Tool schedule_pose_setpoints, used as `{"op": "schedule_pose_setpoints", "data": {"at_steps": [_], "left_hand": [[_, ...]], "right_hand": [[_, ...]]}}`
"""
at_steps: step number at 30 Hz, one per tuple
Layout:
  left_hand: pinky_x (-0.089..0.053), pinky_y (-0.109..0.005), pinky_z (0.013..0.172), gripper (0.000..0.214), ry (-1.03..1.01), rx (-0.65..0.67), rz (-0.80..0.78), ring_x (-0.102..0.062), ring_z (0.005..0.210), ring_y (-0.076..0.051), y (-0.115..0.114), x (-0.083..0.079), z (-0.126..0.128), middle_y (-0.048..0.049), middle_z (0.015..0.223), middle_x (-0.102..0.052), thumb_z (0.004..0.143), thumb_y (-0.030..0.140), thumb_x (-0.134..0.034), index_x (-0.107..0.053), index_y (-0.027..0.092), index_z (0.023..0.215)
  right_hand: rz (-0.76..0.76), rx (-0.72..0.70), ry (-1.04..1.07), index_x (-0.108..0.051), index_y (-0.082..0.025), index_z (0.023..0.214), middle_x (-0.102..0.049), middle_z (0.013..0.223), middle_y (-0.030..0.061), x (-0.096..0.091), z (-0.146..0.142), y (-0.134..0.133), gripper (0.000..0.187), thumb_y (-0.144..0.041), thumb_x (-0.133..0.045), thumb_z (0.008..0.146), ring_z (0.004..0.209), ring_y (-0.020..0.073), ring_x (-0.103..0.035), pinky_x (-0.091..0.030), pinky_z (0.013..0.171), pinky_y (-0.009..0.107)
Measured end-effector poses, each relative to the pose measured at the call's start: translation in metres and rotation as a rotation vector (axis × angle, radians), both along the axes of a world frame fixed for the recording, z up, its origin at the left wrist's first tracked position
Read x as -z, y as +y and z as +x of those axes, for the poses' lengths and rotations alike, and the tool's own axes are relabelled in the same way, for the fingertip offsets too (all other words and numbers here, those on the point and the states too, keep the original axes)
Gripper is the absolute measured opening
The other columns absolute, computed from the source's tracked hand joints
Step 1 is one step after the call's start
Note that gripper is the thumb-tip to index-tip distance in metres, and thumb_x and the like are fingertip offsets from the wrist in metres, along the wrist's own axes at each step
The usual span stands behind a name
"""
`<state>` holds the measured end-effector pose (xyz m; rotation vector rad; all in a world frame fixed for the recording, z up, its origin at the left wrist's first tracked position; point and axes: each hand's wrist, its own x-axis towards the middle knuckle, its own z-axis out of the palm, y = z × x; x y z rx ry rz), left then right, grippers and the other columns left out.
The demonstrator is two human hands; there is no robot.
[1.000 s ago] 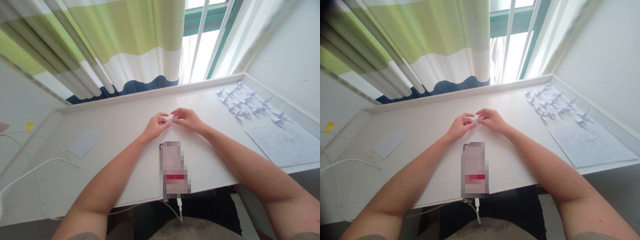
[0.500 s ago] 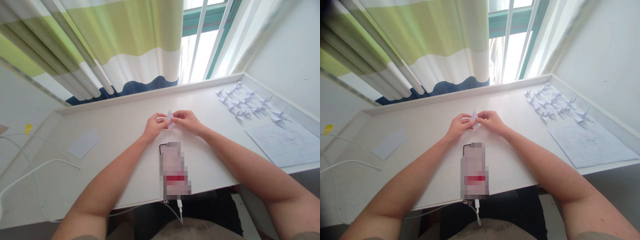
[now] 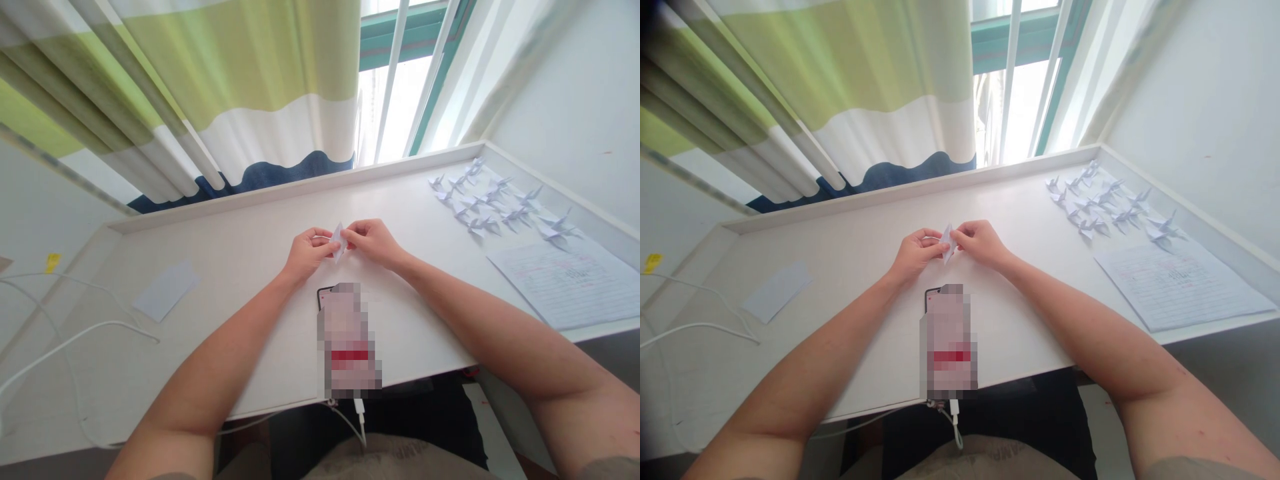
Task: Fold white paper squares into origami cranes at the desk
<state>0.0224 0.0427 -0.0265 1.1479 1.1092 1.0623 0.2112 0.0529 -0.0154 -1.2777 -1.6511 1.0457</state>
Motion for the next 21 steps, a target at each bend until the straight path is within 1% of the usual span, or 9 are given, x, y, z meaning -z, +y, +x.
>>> {"op": "schedule_pose_setpoints", "data": {"at_steps": [3,6,12,15,17,21], "left_hand": [[-0.057,-0.033,0.073,0.035,0.033,-0.009,-0.007,-0.07,0.068,-0.016,0.0002,0.0001,0.0003,-0.0037,0.075,-0.079,0.065,0.025,-0.097,-0.071,0.017,0.087],[-0.058,-0.034,0.075,0.034,0.049,-0.013,-0.016,-0.07,0.067,-0.016,0.001,0.001,-0.0002,-0.004,0.076,-0.079,0.065,0.027,-0.097,-0.071,0.017,0.086],[-0.058,-0.032,0.077,0.036,0.054,0.025,-0.017,-0.071,0.07,-0.016,0.002,0.0008,-0.0028,-0.0035,0.076,-0.079,0.066,0.028,-0.097,-0.071,0.017,0.087],[-0.058,-0.032,0.078,0.036,0.055,0.041,-0.024,-0.072,0.072,-0.016,0.0018,-0.001,-0.0033,-0.0051,0.081,-0.081,0.067,0.028,-0.096,-0.071,0.017,0.091],[-0.058,-0.034,0.08,0.036,0.037,0.05,-0.031,-0.074,0.074,-0.018,0.0021,-0.0021,-0.0031,-0.0059,0.082,-0.081,0.069,0.031,-0.095,-0.07,0.017,0.092],[-0.06,-0.037,0.081,0.035,-0.026,0.063,-0.05,-0.076,0.074,-0.021,0.0031,-0.0029,-0.0026,-0.006,0.077,-0.079,0.076,0.042,-0.089,-0.069,0.017,0.089]], "right_hand": [[-0.009,0.004,-0.03,-0.069,-0.018,0.063,-0.07,0.064,0.0023,0.0002,0.0001,0.0006,0.024,-0.03,-0.062,0.083,0.062,0.0135,-0.056,-0.04,0.06,0.028],[-0.009,-0.012,-0.031,-0.069,-0.018,0.064,-0.072,0.066,0.0029,0.0004,0.0,0.0008,0.022,-0.027,-0.061,0.082,0.063,0.0139,-0.059,-0.041,0.061,0.028],[0.004,0.002,-0.069,-0.065,-0.019,0.061,-0.069,0.063,0.0019,0.0011,-0.0013,0.0012,0.028,-0.03,-0.061,0.086,0.059,0.0128,-0.054,-0.038,0.058,0.028],[0.022,-0.012,-0.079,-0.064,-0.019,0.062,-0.07,0.064,0.0019,0.0019,-0.0019,0.0014,0.028,-0.03,-0.059,0.088,0.062,0.0133,-0.056,-0.04,0.061,0.028],[0.041,-0.013,-0.07,-0.062,-0.019,0.063,-0.071,0.066,0.0021,0.0027,-0.0022,0.0015,0.03,-0.031,-0.058,0.09,0.064,0.0141,-0.059,-0.041,0.063,0.028],[0.063,0.0,-0.06,-0.063,-0.019,0.065,-0.071,0.067,0.0022,0.0041,-0.0027,0.0013,0.032,-0.033,-0.059,0.093,0.064,0.0149,-0.062,-0.043,0.064,0.029]]}}
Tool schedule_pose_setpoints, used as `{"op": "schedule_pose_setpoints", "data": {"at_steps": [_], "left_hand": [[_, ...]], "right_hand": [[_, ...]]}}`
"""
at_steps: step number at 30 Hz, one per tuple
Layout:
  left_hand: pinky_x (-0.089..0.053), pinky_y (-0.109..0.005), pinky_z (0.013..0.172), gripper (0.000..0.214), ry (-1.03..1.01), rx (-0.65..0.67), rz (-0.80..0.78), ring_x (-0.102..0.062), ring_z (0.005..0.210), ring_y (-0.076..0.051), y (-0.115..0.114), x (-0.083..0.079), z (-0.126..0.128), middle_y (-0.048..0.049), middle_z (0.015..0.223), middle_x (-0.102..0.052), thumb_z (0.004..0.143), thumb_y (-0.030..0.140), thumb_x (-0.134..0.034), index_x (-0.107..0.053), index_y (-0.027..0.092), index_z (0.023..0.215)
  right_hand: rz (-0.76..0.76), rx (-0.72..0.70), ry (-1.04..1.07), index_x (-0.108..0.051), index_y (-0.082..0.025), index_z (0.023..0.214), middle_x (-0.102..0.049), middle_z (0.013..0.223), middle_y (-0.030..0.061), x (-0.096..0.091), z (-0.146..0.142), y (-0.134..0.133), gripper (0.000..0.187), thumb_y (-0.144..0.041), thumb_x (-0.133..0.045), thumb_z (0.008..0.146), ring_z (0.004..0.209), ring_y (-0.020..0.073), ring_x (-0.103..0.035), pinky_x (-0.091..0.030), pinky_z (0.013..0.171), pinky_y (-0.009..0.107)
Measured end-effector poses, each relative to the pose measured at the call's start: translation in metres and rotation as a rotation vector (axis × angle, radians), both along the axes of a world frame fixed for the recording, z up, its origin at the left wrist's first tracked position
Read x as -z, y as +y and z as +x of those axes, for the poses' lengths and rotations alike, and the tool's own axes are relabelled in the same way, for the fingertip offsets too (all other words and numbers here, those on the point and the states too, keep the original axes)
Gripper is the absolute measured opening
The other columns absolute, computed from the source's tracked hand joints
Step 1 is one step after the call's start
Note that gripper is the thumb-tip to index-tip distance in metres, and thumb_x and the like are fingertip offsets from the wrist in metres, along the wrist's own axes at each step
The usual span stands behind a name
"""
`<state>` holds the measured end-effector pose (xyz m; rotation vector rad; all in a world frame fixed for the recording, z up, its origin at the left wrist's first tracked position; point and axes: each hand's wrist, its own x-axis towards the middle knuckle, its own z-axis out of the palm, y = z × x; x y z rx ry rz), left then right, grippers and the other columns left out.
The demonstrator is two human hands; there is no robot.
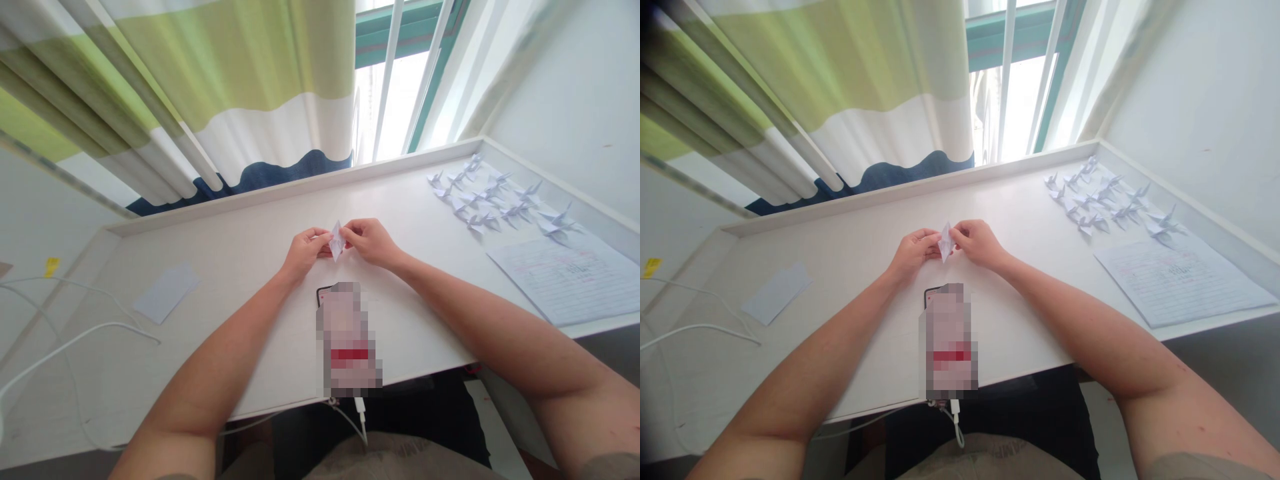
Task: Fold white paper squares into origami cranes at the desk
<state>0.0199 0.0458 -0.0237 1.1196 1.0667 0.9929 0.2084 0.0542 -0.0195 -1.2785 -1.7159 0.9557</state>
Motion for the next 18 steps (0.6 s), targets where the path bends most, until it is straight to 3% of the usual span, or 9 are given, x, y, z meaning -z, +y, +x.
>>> {"op": "schedule_pose_setpoints", "data": {"at_steps": [5,10,18], "left_hand": [[-0.059,-0.034,0.079,0.037,0.044,-0.034,0.031,-0.072,0.071,-0.016,0.0,0.002,0.0,-0.0059,0.079,-0.08,0.068,0.034,-0.097,-0.073,0.016,0.089],[-0.058,-0.032,0.076,0.042,0.032,-0.1,0.047,-0.071,0.069,-0.015,0.0,0.007,-0.001,-0.0046,0.078,-0.079,0.067,0.041,-0.1,-0.072,0.017,0.085],[-0.059,-0.034,0.08,0.049,0.023,-0.056,0.015,-0.071,0.07,-0.016,0.003,0.006,-0.003,-0.0048,0.078,-0.079,0.065,0.047,-0.101,-0.071,0.017,0.087]], "right_hand": [[-0.022,-0.009,0.026,-0.066,-0.019,0.07,-0.07,0.067,0.0017,-0.001,-0.001,-0.003,0.029,-0.033,-0.061,0.095,0.064,0.0144,-0.061,-0.043,0.065,0.03],[-0.08,-0.085,0.066,-0.07,-0.019,0.078,-0.073,0.072,0.0031,0.0,0.001,-0.004,0.023,-0.038,-0.069,0.091,0.068,0.0164,-0.065,-0.046,0.067,0.03],[-0.012,-0.027,0.059,-0.066,-0.02,0.076,-0.072,0.071,0.0028,0.009,-0.004,-0.001,0.028,-0.042,-0.069,0.092,0.066,0.0163,-0.062,-0.045,0.064,0.031]]}}
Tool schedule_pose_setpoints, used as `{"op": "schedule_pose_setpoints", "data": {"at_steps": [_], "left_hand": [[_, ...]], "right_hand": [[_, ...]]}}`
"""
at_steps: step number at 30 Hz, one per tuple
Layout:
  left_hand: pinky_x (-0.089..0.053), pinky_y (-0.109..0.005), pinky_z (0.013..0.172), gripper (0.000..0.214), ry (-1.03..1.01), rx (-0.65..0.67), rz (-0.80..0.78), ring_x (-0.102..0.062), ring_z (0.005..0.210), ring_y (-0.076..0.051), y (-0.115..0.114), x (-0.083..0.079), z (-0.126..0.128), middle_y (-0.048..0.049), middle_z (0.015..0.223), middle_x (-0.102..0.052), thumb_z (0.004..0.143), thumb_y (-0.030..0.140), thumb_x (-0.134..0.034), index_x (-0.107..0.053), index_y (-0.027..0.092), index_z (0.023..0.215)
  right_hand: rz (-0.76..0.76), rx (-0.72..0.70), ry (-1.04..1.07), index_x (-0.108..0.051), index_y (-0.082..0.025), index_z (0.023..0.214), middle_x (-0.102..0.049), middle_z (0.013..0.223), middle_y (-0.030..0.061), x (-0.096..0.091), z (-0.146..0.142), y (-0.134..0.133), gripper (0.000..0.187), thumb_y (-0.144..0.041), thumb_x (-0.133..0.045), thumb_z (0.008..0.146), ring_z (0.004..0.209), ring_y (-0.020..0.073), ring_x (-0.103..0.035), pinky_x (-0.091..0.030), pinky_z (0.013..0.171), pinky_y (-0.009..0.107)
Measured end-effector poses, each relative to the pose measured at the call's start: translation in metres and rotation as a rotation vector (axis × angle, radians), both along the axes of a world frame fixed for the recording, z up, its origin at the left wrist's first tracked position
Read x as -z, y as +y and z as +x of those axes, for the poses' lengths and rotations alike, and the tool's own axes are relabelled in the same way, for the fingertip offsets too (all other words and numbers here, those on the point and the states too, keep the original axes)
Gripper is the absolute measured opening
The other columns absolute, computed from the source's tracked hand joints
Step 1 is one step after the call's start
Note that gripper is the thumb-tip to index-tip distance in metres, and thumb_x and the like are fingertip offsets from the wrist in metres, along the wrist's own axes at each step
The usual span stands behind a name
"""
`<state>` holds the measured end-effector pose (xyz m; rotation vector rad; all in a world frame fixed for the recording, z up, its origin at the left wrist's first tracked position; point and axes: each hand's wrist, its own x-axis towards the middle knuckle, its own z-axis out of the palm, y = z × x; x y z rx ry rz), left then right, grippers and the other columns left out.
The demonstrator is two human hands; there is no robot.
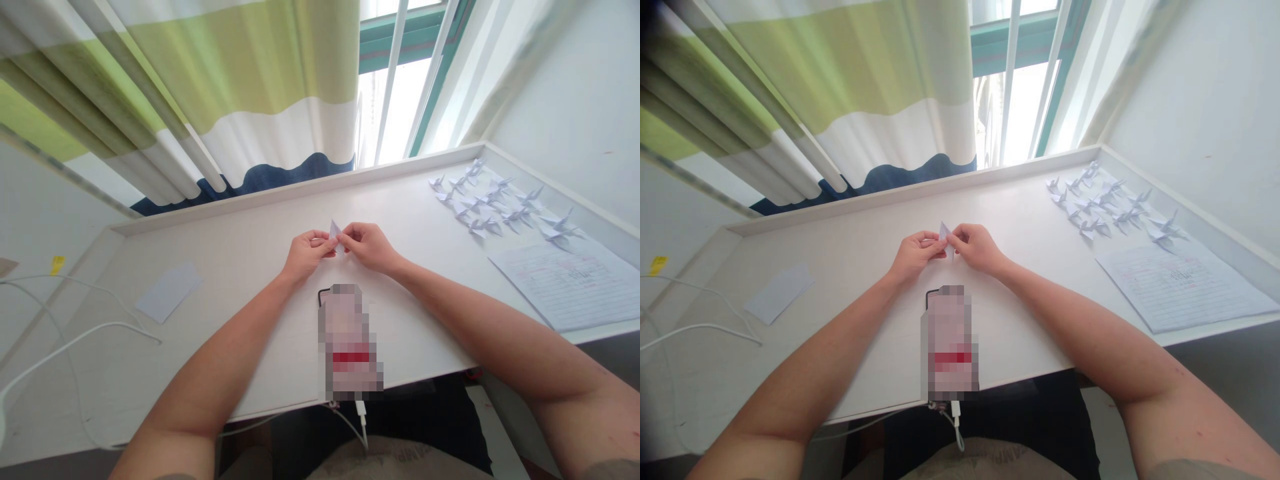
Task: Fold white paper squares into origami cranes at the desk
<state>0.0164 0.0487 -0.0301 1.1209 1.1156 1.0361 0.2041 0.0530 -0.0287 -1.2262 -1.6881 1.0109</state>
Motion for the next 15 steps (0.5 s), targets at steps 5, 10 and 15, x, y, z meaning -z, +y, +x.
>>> {"op": "schedule_pose_setpoints", "data": {"at_steps": [5,10,15], "left_hand": [[-0.057,-0.034,0.087,0.039,0.048,-0.066,0.127,-0.072,0.087,-0.018,-0.002,0.005,0.003,-0.0075,0.098,-0.078,0.078,0.04,-0.092,-0.068,0.017,0.098],[-0.054,-0.038,0.094,0.04,0.456,-0.278,0.555,-0.066,0.114,-0.024,-0.007,0.006,0.002,-0.0091,0.131,-0.07,0.086,0.026,-0.083,-0.063,0.026,0.12],[-0.045,-0.048,0.112,0.023,0.786,-0.04,0.798,-0.062,0.124,-0.03,-0.001,0.007,-0.009,-0.0101,0.127,-0.076,0.094,0.022,-0.071,-0.076,0.025,0.117]], "right_hand": [[0.094,0.006,-0.03,-0.066,-0.022,0.085,-0.075,0.082,0.005,0.003,0.005,0.005,0.025,-0.043,-0.065,0.098,0.074,0.0195,-0.066,-0.051,0.073,0.036],[0.538,0.024,-0.466,-0.069,-0.024,0.089,-0.076,0.101,0.0116,-0.003,0.02,0.011,0.022,-0.03,-0.055,0.105,0.101,0.0285,-0.066,-0.047,0.102,0.048],[0.632,-0.144,-0.704,-0.075,-0.023,0.093,-0.078,0.109,0.0123,0.004,0.013,0.011,0.026,-0.017,-0.053,0.105,0.11,0.0296,-0.067,-0.036,0.119,0.054]]}}
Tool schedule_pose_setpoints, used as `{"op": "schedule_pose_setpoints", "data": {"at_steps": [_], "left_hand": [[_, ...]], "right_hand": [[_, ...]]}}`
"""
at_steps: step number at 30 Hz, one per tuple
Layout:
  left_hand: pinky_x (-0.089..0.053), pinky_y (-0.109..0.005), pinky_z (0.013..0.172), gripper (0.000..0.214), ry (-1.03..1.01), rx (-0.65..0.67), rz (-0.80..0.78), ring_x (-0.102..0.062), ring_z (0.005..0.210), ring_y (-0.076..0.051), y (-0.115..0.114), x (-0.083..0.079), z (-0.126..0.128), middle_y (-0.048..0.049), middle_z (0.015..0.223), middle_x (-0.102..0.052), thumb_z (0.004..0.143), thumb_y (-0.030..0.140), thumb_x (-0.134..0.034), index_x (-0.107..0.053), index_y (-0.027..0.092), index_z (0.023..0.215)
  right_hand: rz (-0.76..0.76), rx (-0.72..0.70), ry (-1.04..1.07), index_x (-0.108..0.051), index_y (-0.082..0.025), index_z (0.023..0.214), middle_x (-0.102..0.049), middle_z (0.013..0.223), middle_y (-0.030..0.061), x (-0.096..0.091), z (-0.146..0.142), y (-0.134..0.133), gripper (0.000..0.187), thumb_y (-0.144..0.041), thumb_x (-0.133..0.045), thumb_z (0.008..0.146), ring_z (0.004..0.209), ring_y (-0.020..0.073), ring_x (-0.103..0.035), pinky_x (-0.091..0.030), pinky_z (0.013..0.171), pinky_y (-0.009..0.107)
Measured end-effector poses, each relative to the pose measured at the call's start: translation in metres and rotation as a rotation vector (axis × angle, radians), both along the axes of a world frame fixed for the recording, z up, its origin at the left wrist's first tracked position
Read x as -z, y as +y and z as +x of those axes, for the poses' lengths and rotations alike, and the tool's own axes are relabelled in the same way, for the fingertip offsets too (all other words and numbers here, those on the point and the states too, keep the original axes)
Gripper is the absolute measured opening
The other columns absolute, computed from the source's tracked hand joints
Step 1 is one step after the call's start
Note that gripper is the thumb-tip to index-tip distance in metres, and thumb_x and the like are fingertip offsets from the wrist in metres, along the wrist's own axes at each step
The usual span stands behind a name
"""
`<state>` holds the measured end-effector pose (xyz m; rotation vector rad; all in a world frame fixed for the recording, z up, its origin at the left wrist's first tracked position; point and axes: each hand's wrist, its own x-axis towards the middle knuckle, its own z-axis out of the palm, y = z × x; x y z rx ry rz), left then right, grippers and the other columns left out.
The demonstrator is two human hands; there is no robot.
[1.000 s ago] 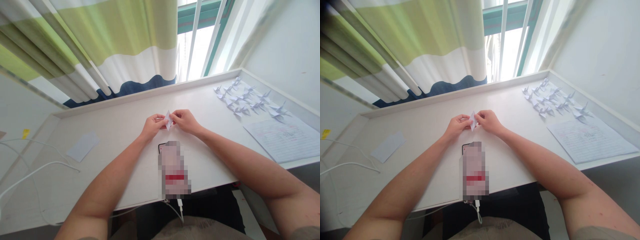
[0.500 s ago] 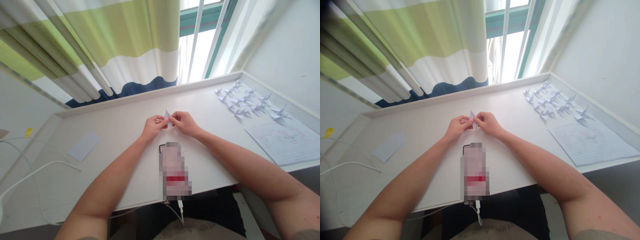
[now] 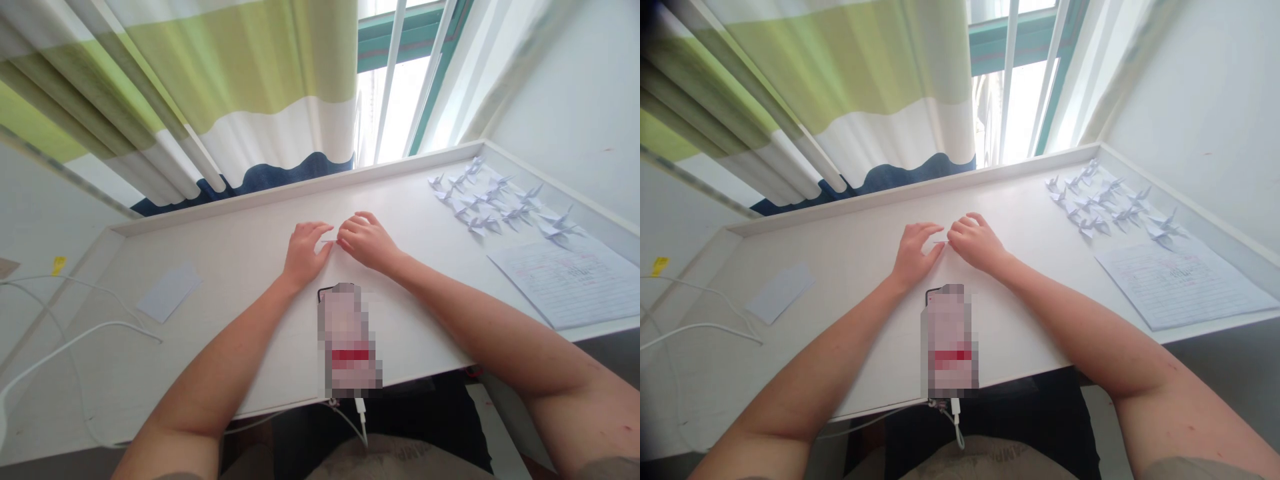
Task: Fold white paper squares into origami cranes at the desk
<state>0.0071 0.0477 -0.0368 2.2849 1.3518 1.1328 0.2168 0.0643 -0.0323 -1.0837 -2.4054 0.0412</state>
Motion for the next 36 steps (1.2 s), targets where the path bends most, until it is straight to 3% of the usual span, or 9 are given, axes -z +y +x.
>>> {"op": "schedule_pose_setpoints", "data": {"at_steps": [4,8,14,23,36], "left_hand": [[-0.045,-0.05,0.107,0.018,0.129,0.033,-0.093,-0.066,0.119,-0.031,0.004,0.006,-0.003,-0.0086,0.118,-0.082,0.094,0.018,-0.067,-0.082,0.025,0.099],[-0.045,-0.049,0.104,0.017,0.142,0.044,-0.117,-0.069,0.113,-0.03,0.004,0.008,-0.004,-0.0077,0.113,-0.083,0.093,0.018,-0.068,-0.083,0.025,0.092],[-0.045,-0.047,0.102,0.011,0.174,0.078,-0.132,-0.066,0.112,-0.031,0.004,0.005,-0.004,-0.0078,0.109,-0.083,0.095,0.031,-0.075,-0.083,0.027,0.089],[-0.042,-0.045,0.099,0.017,0.232,0.112,-0.127,-0.063,0.105,-0.029,0.007,0.006,-0.005,-0.0067,0.102,-0.08,0.101,0.032,-0.069,-0.085,0.03,0.096],[-0.048,-0.047,0.102,0.01,-0.038,-0.003,-0.288,-0.065,0.106,-0.03,0.003,0.005,0.005,-0.008,0.097,-0.078,0.092,0.025,-0.073,-0.078,0.024,0.083]], "right_hand": [[-0.227,-0.117,0.075,-0.079,-0.022,0.106,-0.079,0.119,0.0121,0.01,0.004,0.001,0.015,-0.021,-0.064,0.102,0.111,0.0284,-0.072,-0.05,0.106,0.048],[-0.409,-0.136,0.249,-0.079,-0.024,0.114,-0.08,0.117,0.0082,0.013,0.022,0.005,0.021,-0.021,-0.07,0.096,0.105,0.025,-0.074,-0.057,0.098,0.043],[-0.34,-0.171,0.208,-0.083,-0.026,0.102,-0.082,0.117,0.0076,0.013,0.022,0.007,0.015,-0.029,-0.068,0.1,0.107,0.0259,-0.074,-0.054,0.102,0.047],[-0.304,-0.127,0.185,-0.084,-0.028,0.095,-0.083,0.11,0.006,0.015,0.018,0.009,0.014,-0.029,-0.07,0.099,0.104,0.0274,-0.072,-0.052,0.101,0.048],[-0.529,0.062,0.492,-0.077,-0.022,0.077,-0.082,0.102,0.0087,0.009,0.005,0.004,0.009,-0.02,-0.073,0.085,0.098,0.0263,-0.075,-0.057,0.1,0.047]]}}
